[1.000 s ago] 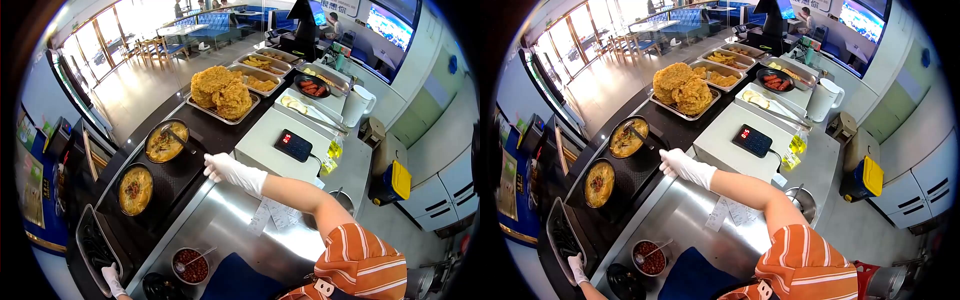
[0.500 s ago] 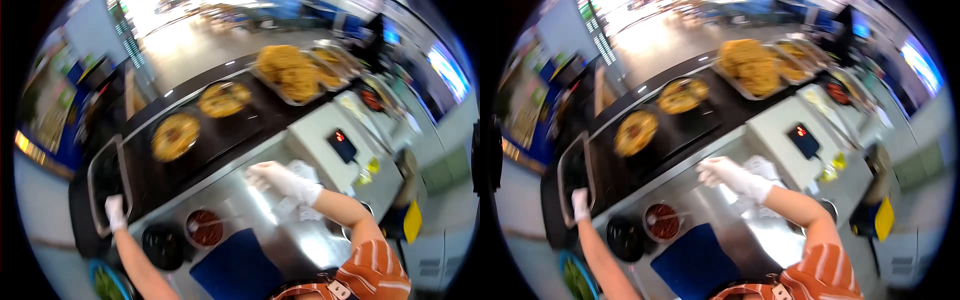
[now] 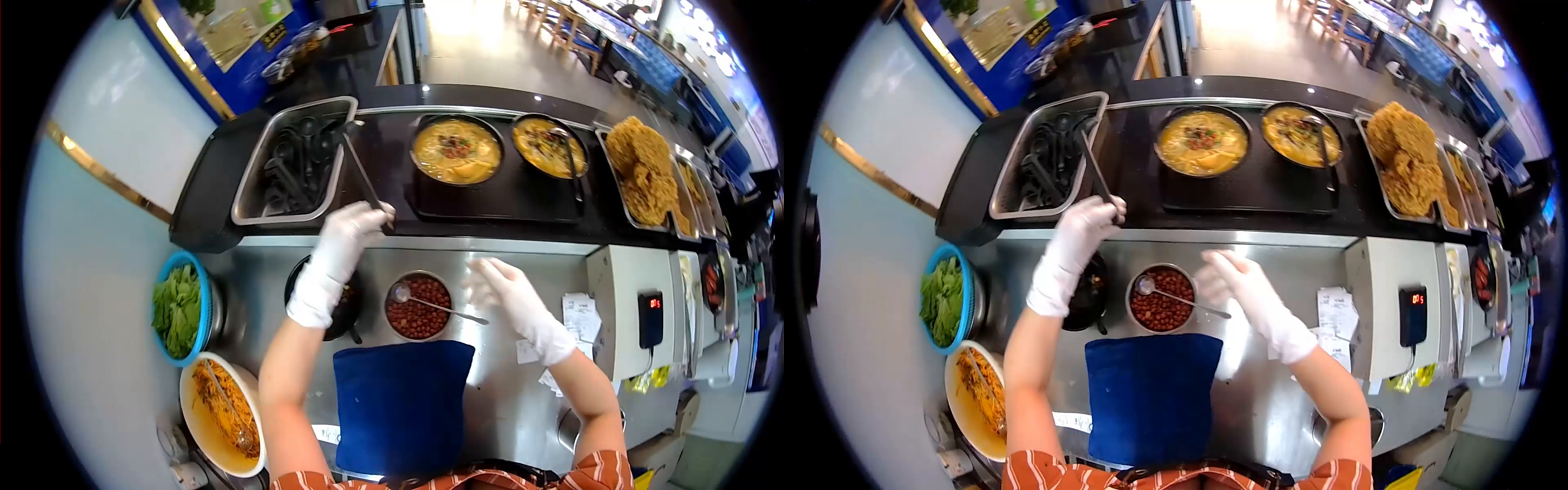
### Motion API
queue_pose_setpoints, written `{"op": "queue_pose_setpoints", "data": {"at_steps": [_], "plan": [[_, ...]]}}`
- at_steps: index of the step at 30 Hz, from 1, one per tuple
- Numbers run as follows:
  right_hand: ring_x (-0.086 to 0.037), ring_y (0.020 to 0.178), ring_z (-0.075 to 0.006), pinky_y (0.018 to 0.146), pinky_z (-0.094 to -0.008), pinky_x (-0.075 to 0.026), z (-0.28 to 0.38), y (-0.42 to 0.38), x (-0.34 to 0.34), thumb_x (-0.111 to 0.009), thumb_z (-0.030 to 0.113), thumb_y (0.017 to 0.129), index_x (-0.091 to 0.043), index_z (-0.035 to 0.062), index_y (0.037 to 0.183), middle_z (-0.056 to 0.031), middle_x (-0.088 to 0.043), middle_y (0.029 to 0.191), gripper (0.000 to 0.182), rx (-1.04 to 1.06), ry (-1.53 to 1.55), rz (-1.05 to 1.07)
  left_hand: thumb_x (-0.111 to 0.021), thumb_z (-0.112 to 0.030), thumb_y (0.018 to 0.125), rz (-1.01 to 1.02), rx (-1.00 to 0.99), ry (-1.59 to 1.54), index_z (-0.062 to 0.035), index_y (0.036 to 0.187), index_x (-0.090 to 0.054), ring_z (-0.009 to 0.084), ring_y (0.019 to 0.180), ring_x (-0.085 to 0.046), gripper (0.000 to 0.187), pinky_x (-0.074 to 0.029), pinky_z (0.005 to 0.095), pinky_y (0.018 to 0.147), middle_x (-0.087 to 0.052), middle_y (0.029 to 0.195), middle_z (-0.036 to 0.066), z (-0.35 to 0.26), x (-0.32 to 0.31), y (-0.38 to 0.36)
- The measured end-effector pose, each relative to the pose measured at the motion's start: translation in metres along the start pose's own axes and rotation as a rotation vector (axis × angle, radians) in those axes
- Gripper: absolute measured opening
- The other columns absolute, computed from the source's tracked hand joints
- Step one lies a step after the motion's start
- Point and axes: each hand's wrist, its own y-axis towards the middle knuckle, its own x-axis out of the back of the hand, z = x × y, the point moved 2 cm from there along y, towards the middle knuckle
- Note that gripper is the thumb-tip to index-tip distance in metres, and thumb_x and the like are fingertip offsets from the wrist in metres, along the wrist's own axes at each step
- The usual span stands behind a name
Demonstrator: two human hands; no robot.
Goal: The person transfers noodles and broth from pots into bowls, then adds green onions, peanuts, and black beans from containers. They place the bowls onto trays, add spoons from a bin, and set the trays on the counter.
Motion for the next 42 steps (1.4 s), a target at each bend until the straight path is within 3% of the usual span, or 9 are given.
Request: {"op": "queue_pose_setpoints", "data": {"at_steps": [3, 7, 11, 16, 21, 29, 33, 38, 42], "plan": [[-0.062, 0.073, -0.0136, 0.065, -0.0259, -0.051, 0.012, 0.014, -0.015, -0.043, 0.028, 0.101, -0.051, -0.0014, 0.123, -0.0107, -0.063, 0.095, 0.038, 0.101, 0.077, 0.014, -0.059, -0.012, 0.086, 0.125, -0.005, 0.067, -0.0007, 0.099, -0.069, 0.0091, 0.083, -0.056, 0.019, -0.043, 0.0238, 0.077, -0.065, 0.088, 0.002, 0.024, -0.059, -0.009], [-0.053, 0.057, -0.0077, 0.054, -0.0206, -0.044, 0.014, 0.034, -0.001, -0.051, 0.028, 0.098, -0.061, 0.0032, 0.104, -0.0017, -0.059, 0.074, 0.028, 0.169, 0.104, -0.043, -0.062, -0.014, 0.090, 0.143, -0.020, 0.002, -0.0011, 0.097, -0.070, 0.0083, 0.077, -0.056, 0.016, -0.042, 0.0212, 0.071, -0.065, 0.081, 0.000, 0.046, -0.114, -0.002], [-0.042, 0.046, -0.0045, 0.043, -0.0173, -0.031, 0.031, 0.041, 0.025, -0.058, 0.024, 0.094, -0.063, 0.0008, 0.087, -0.0001, -0.059, 0.066, 0.025, 0.234, 0.211, -0.182, -0.062, -0.011, 0.090, 0.264, -0.179, -0.110, -0.0032, 0.118, -0.063, 0.0080, 0.087, -0.058, 0.029, -0.045, 0.0211, 0.082, -0.066, 0.098, 0.004, 0.058, -0.134, 0.012], [-0.039, 0.042, -0.0053, 0.039, -0.0195, -0.029, 0.041, 0.070, 0.039, -0.057, 0.020, 0.094, -0.062, 0.0014, 0.082, -0.0003, -0.056, 0.059, 0.022, 0.270, 0.255, -0.253, -0.058, -0.011, 0.092, 0.099, -0.123, -0.147, -0.0045, 0.138, -0.043, 0.0146, 0.094, -0.063, 0.049, -0.050, 0.0253, 0.081, -0.064, 0.113, 0.010, 0.057, -0.114, 0.025], [-0.041, 0.040, -0.0066, 0.037, -0.0212, -0.030, 0.048, 0.111, 0.057, -0.055, 0.017, 0.095, -0.059, 0.0023, 0.080, -0.0001, -0.053, 0.058, 0.021, 0.322, 0.234, -0.454, -0.058, -0.011, 0.092, -0.222, 0.032, -0.020, -0.0005, 0.112, -0.064, 0.0129, 0.078, -0.063, 0.024, -0.049, 0.0238, 0.068, -0.068, 0.095, 0.009, 0.070, -0.056, 0.040], [-0.044, 0.040, -0.0084, 0.036, -0.0229, -0.033, 0.027, 0.147, 0.069, -0.053, 0.018, 0.096, -0.056, 0.0020, 0.079, -0.0027, -0.055, 0.058, 0.023, 0.211, 0.198, -0.600, -0.055, -0.014, 0.093, -0.351, 0.144, 0.020, -0.0005, 0.116, -0.060, 0.0134, 0.075, -0.062, 0.027, -0.049, 0.0243, 0.065, -0.067, 0.095, 0.009, 0.092, -0.017, 0.051], [-0.054, 0.048, -0.0111, 0.043, -0.0255, -0.043, 0.022, 0.117, 0.075, -0.058, 0.024, 0.093, -0.062, 0.0000, 0.089, -0.0041, -0.061, 0.065, 0.025, 0.194, -0.185, -0.637, -0.056, -0.015, 0.092, -0.390, 0.158, 0.117, 0.0026, 0.117, -0.057, 0.0143, 0.064, -0.061, 0.031, -0.048, 0.0240, 0.055, -0.067, 0.090, 0.012, 0.102, -0.018, 0.072], [-0.059, 0.068, -0.0157, 0.063, -0.0294, -0.049, -0.014, 0.051, 0.188, -0.063, 0.020, 0.090, -0.063, 0.0014, 0.096, -0.0082, -0.064, 0.078, 0.020, 0.588, -0.500, -1.171, -0.069, -0.020, 0.084, -0.442, -0.012, 0.364, 0.0067, 0.115, -0.058, 0.0116, 0.051, -0.058, 0.042, -0.044, 0.0229, 0.044, -0.066, 0.085, 0.011, 0.108, -0.019, 0.105], [-0.060, 0.068, -0.0186, 0.065, -0.0303, -0.049, -0.044, 0.066, 0.274, -0.070, 0.023, 0.083, -0.057, -0.0040, 0.117, -0.0089, -0.064, 0.080, 0.045, 0.407, -0.639, -1.165, -0.070, -0.017, 0.082, -0.432, -0.041, 0.374, 0.0084, 0.112, -0.059, 0.0123, 0.050, -0.058, 0.041, -0.045, 0.0243, 0.044, -0.064, 0.080, 0.011, 0.105, -0.029, 0.119]]}}
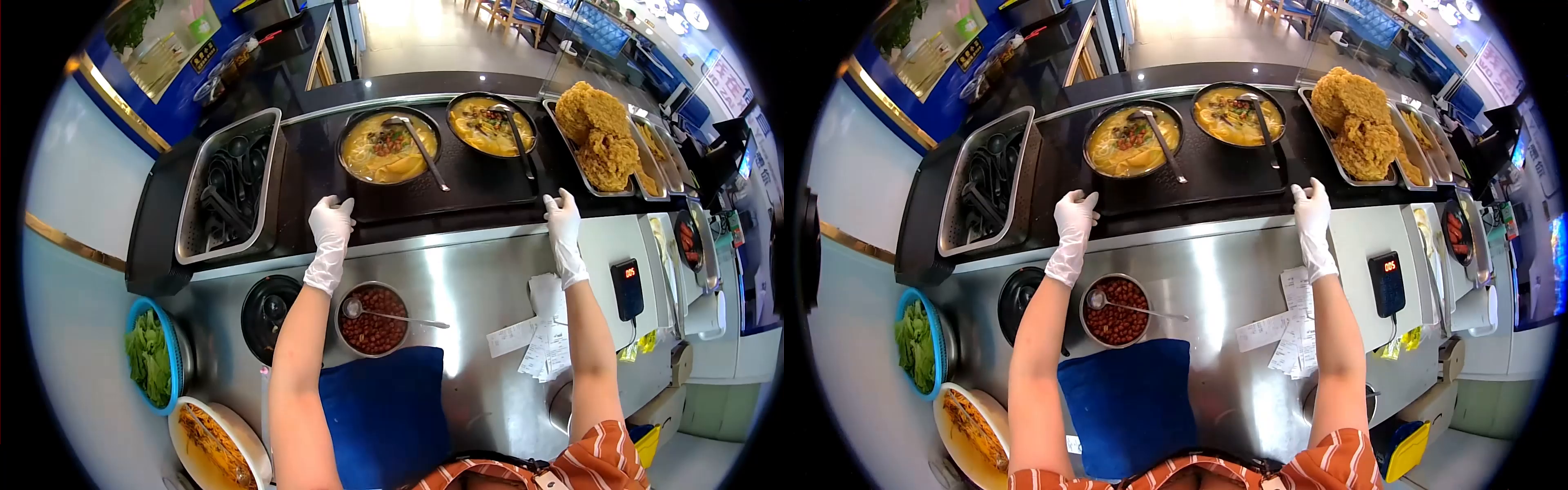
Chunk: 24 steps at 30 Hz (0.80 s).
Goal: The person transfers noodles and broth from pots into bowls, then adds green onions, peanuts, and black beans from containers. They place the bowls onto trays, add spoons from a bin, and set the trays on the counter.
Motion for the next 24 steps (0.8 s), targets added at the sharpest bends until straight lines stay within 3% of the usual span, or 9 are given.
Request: {"op": "queue_pose_setpoints", "data": {"at_steps": [3, 5, 6, 7, 9, 11, 19, 20, 24], "plan": [[-0.057, 0.056, -0.0137, 0.055, -0.0275, -0.047, 0.009, 0.012, -0.012, -0.070, 0.016, 0.082, -0.055, -0.0043, 0.123, -0.0067, -0.061, 0.070, 0.048, -0.100, 0.158, 0.165, -0.069, -0.014, 0.081, -0.019, 0.041, 0.053, 0.0071, 0.094, -0.061, 0.0134, 0.046, -0.056, 0.026, -0.045, 0.0258, 0.042, -0.062, 0.070, 0.010, -0.003, -0.004, 0.008], [-0.055, 0.053, -0.0121, 0.054, -0.0271, -0.047, 0.009, 0.016, -0.028, -0.068, 0.012, 0.082, -0.055, -0.0034, 0.124, -0.0060, -0.060, 0.069, 0.047, -0.091, 0.123, 0.175, -0.068, -0.013, 0.077, -0.059, -0.002, 0.130, 0.0027, 0.067, -0.056, 0.0178, 0.044, -0.058, 0.023, -0.046, 0.0311, 0.045, -0.057, 0.054, 0.009, -0.001, -0.005, 0.012], [-0.051, 0.050, -0.0070, 0.041, -0.0220, -0.041, 0.003, 0.021, -0.035, -0.066, 0.009, 0.084, -0.053, -0.0007, 0.128, -0.0006, -0.056, 0.072, 0.046, -0.102, 0.109, 0.174, -0.067, -0.013, 0.076, -0.071, 0.007, 0.124, 0.0009, 0.062, -0.054, 0.0184, 0.044, -0.058, 0.023, -0.046, 0.0329, 0.046, -0.055, 0.050, 0.009, -0.001, -0.005, 0.012], [-0.050, 0.049, -0.0075, 0.041, -0.0222, -0.040, 0.019, 0.014, -0.033, -0.065, 0.009, 0.084, -0.054, -0.0003, 0.128, -0.0003, -0.055, 0.070, 0.046, -0.192, 0.237, 0.153, -0.065, -0.013, 0.077, -0.091, -0.023, 0.176, 0.0005, 0.062, -0.055, 0.0182, 0.044, -0.057, 0.022, -0.046, 0.0326, 0.045, -0.054, 0.050, 0.009, -0.003, -0.005, 0.013], [-0.051, 0.049, -0.0083, 0.041, -0.0229, -0.041, -0.010, 0.026, -0.050, -0.065, 0.008, 0.084, -0.055, 0.0000, 0.127, -0.0009, -0.056, 0.069, 0.046, -0.047, 0.100, 0.116, -0.065, -0.014, 0.077, -0.143, -0.133, 0.208, -0.0001, 0.061, -0.055, 0.0172, 0.044, -0.057, 0.023, -0.045, 0.0322, 0.045, -0.054, 0.049, 0.008, 0.008, -0.006, 0.026], [-0.063, 0.063, -0.0157, 0.062, -0.0286, -0.051, 0.028, 0.013, -0.038, -0.067, 0.007, 0.080, -0.057, -0.0050, 0.120, -0.0136, -0.069, 0.080, 0.043, -0.145, 0.150, 0.130, -0.065, -0.014, 0.078, -0.112, -0.063, 0.132, -0.0001, 0.061, -0.054, 0.0162, 0.044, -0.056, 0.024, -0.044, 0.0320, 0.044, -0.054, 0.050, 0.007, -0.001, -0.006, 0.025], [-0.067, 0.082, -0.0273, 0.076, -0.0319, -0.050, 0.029, 0.021, -0.069, -0.068, 0.009, 0.078, -0.058, -0.0045, 0.119, -0.0200, -0.068, 0.090, 0.044, -0.116, 0.147, 0.100, -0.067, -0.013, 0.079, -0.117, -0.005, 0.193, 0.0001, 0.070, -0.055, 0.0140, 0.043, -0.054, 0.020, -0.044, 0.0290, 0.040, -0.055, 0.057, 0.005, -0.004, 0.003, 0.054], [-0.056, 0.053, -0.0102, 0.053, -0.0248, -0.047, 0.030, 0.023, -0.072, -0.065, 0.005, 0.082, -0.055, -0.0046, 0.124, -0.0068, -0.064, 0.073, 0.044, -0.028, 0.101, 0.080, -0.067, -0.013, 0.079, -0.124, 0.005, 0.180, -0.0003, 0.070, -0.055, 0.0138, 0.043, -0.054, 0.020, -0.043, 0.0286, 0.040, -0.055, 0.057, 0.005, -0.002, 0.004, 0.054], [-0.055, 0.053, -0.0099, 0.053, -0.0247, -0.047, 0.029, 0.024, -0.076, -0.066, 0.005, 0.082, -0.055, -0.0046, 0.124, -0.0065, -0.063, 0.072, 0.043, -0.024, 0.101, 0.078, -0.068, -0.012, 0.080, -0.136, 0.015, 0.154, -0.0016, 0.067, -0.053, 0.0132, 0.043, -0.053, 0.021, -0.043, 0.0273, 0.040, -0.054, 0.057, 0.004, -0.003, 0.004, 0.052]]}}
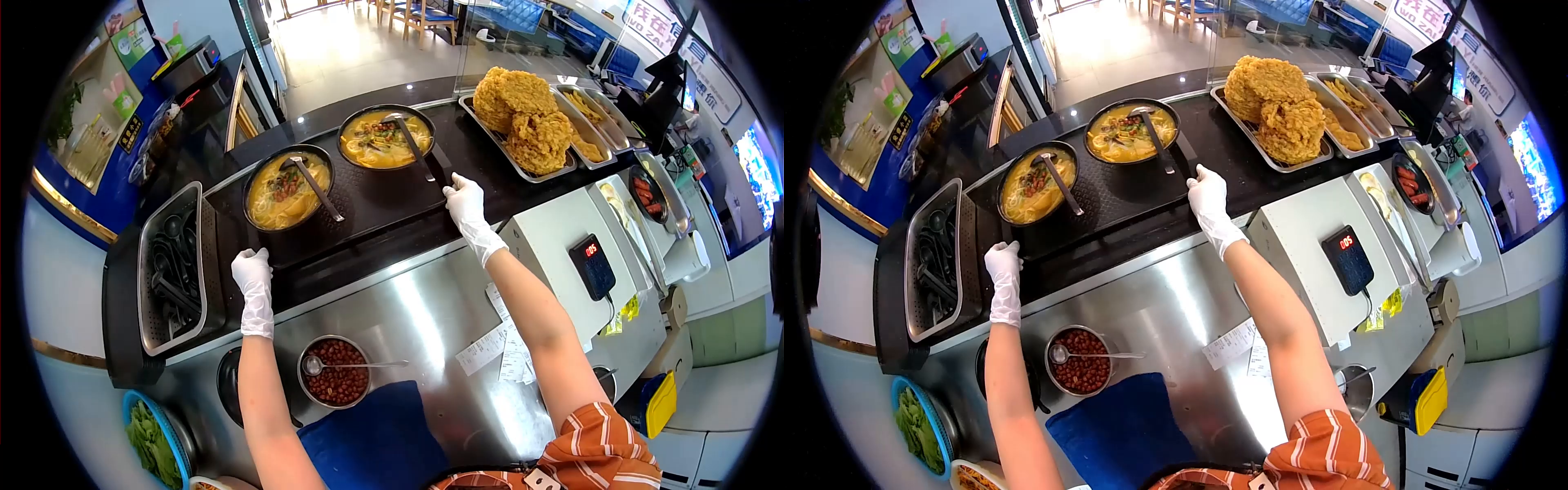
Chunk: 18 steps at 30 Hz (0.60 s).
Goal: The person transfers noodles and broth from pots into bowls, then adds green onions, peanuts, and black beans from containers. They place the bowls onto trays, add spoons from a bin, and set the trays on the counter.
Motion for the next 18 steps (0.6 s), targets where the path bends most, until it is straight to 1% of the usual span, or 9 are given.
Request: {"op": "queue_pose_setpoints", "data": {"at_steps": [4, 6, 7, 9, 10, 13, 16, 17, 18], "plan": [[-0.054, 0.052, -0.0099, 0.052, -0.0246, -0.046, -0.005, 0.004, -0.002, -0.066, 0.006, 0.083, -0.055, -0.0036, 0.125, -0.0055, -0.063, 0.073, 0.044, 0.002, -0.030, 0.010, -0.069, -0.013, 0.080, 0.005, 0.005, 0.019, 0.0016, 0.082, -0.060, 0.0137, 0.043, -0.053, 0.017, -0.042, 0.0270, 0.039, -0.059, 0.064, 0.007, 0.008, -0.001, 0.006], [-0.055, 0.054, -0.0105, 0.052, -0.0244, -0.047, -0.012, 0.003, -0.002, -0.065, 0.009, 0.086, -0.049, -0.0042, 0.130, -0.0068, -0.064, 0.081, 0.048, -0.038, 0.047, 0.079, -0.070, -0.016, 0.081, 0.015, 0.024, -0.018, 0.0057, 0.104, -0.061, 0.0145, 0.047, -0.055, 0.033, -0.044, 0.0264, 0.043, -0.063, 0.074, 0.010, 0.015, 0.004, 0.005], [-0.055, 0.054, -0.0105, 0.052, -0.0244, -0.047, 0.001, -0.003, 0.006, -0.065, 0.009, 0.086, -0.049, -0.0042, 0.130, -0.0068, -0.064, 0.081, 0.048, -0.035, 0.049, 0.077, -0.070, -0.016, 0.081, 0.013, 0.021, -0.019, 0.0057, 0.104, -0.061, 0.0145, 0.047, -0.055, 0.033, -0.044, 0.0264, 0.043, -0.063, 0.074, 0.010, 0.013, 0.013, -0.001], [-0.064, 0.063, -0.0172, 0.057, -0.0284, -0.051, 0.031, -0.030, 0.030, -0.065, 0.014, 0.086, -0.049, -0.0057, 0.129, -0.0136, -0.066, 0.083, 0.050, -0.275, 0.322, 0.003, -0.070, -0.019, 0.082, -0.005, -0.126, 0.113, 0.0058, 0.121, -0.055, 0.0144, 0.054, -0.058, 0.049, -0.047, 0.0259, 0.051, -0.065, 0.084, 0.012, 0.004, 0.038, -0.025], [-0.058, 0.056, -0.0110, 0.049, -0.0249, -0.048, 0.033, -0.040, 0.038, -0.063, 0.015, 0.088, -0.046, -0.0065, 0.131, -0.0093, -0.062, 0.081, 0.050, -0.279, 0.397, -0.023, -0.069, -0.021, 0.084, -0.011, -0.172, 0.118, 0.0043, 0.120, -0.056, 0.0123, 0.061, -0.058, 0.045, -0.048, 0.0254, 0.057, -0.065, 0.083, 0.009, -0.008, 0.054, -0.050], [-0.058, 0.058, -0.0107, 0.052, -0.0230, -0.048, 0.078, -0.111, 0.082, -0.059, 0.013, 0.091, -0.050, -0.0046, 0.127, -0.0073, -0.063, 0.086, 0.042, -0.299, 0.703, -0.003, -0.063, -0.011, 0.088, 0.086, -0.321, 0.020, -0.0005, 0.119, -0.059, 0.0092, 0.065, -0.054, 0.033, -0.047, 0.0227, 0.060, -0.063, 0.084, 0.005, -0.009, 0.108, -0.120], [-0.062, 0.070, -0.0127, 0.062, -0.0237, -0.052, 0.116, -0.198, 0.129, -0.057, 0.015, 0.093, -0.050, -0.0023, 0.128, -0.0087, -0.064, 0.094, 0.039, -0.223, 0.710, 0.158, -0.061, -0.007, 0.089, 0.122, -0.327, 0.024, -0.0019, 0.112, -0.064, 0.0103, 0.071, -0.057, 0.024, -0.049, 0.0234, 0.067, -0.064, 0.091, 0.006, -0.024, 0.172, -0.218], [-0.063, 0.074, -0.0133, 0.066, -0.0238, -0.053, 0.127, -0.223, 0.145, -0.057, 0.016, 0.094, -0.049, -0.0010, 0.129, -0.0086, -0.064, 0.096, 0.040, -0.195, 0.664, 0.220, -0.061, -0.007, 0.089, 0.068, -0.374, 0.106, -0.0016, 0.109, -0.065, 0.0118, 0.079, -0.060, 0.021, -0.049, 0.0243, 0.070, -0.065, 0.095, 0.009, -0.021, 0.193, -0.247], [-0.063, 0.074, -0.0133, 0.066, -0.0238, -0.053, 0.120, -0.262, 0.135, -0.057, 0.016, 0.094, -0.049, -0.0010, 0.129, -0.0086, -0.064, 0.096, 0.040, -0.260, 0.656, 0.316, -0.061, -0.008, 0.089, 0.106, -0.258, 0.113, -0.0016, 0.108, -0.065, 0.0148, 0.089, -0.063, 0.021, -0.050, 0.0251, 0.076, -0.066, 0.101, 0.011, -0.023, 0.215, -0.280]]}}
